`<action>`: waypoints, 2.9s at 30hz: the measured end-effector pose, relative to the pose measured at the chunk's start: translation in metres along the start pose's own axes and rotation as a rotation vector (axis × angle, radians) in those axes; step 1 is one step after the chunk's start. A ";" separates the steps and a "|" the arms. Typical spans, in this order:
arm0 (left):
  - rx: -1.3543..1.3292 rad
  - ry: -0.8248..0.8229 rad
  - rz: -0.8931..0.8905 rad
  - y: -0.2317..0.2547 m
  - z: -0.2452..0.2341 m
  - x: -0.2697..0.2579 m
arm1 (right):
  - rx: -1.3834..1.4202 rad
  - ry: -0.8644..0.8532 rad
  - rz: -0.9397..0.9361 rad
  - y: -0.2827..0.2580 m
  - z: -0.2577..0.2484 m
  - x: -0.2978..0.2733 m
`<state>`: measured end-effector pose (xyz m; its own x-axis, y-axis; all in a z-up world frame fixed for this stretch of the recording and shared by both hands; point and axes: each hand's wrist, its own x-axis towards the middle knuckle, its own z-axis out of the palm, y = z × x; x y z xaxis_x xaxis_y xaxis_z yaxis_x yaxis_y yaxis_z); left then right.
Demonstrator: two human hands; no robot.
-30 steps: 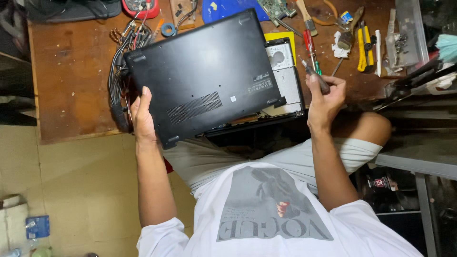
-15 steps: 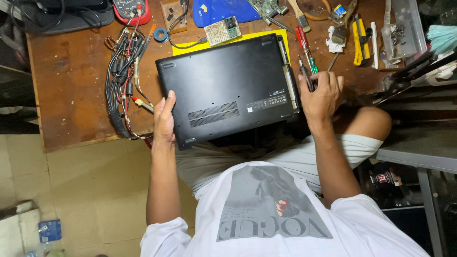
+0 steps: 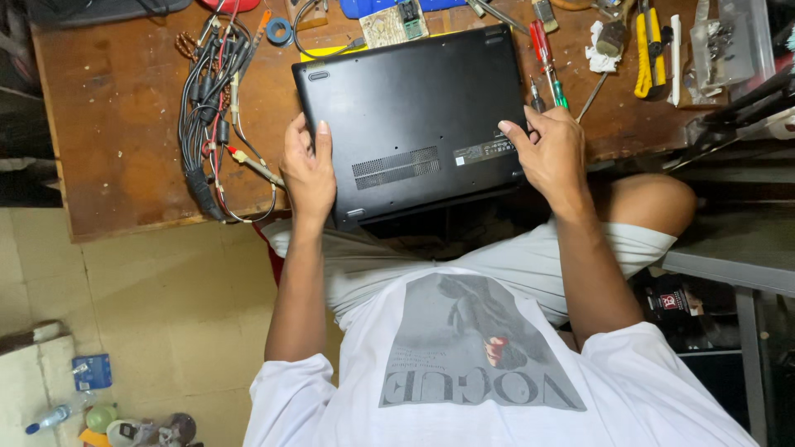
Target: The person uses a screwdriver to remove screws from the back of a laptop, then opens the back cover to reveal the internal components. They briefly inspect the interior before closing the cover and reinserting the screws.
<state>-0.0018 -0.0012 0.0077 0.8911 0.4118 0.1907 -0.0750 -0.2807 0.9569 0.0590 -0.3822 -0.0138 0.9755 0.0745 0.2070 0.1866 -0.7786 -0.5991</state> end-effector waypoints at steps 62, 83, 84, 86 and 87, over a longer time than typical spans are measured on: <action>0.472 -0.084 -0.616 0.043 -0.003 0.043 | 0.036 0.205 0.091 -0.049 0.001 -0.017; -0.363 0.581 0.087 0.063 0.013 0.001 | 0.768 0.619 -0.205 -0.056 -0.012 0.026; -0.357 0.640 0.040 0.059 0.017 0.002 | 0.829 0.601 -0.233 -0.058 -0.012 0.029; -0.313 0.654 -0.054 0.030 0.023 0.000 | 0.836 0.638 -0.101 -0.053 -0.005 0.032; -0.269 0.661 -0.150 0.015 0.026 0.000 | 0.835 0.677 0.034 -0.050 -0.001 0.034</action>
<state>0.0084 -0.0279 0.0166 0.4500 0.8907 0.0648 -0.1571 0.0075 0.9876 0.0824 -0.3412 0.0235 0.7620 -0.4996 0.4120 0.4312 -0.0831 -0.8984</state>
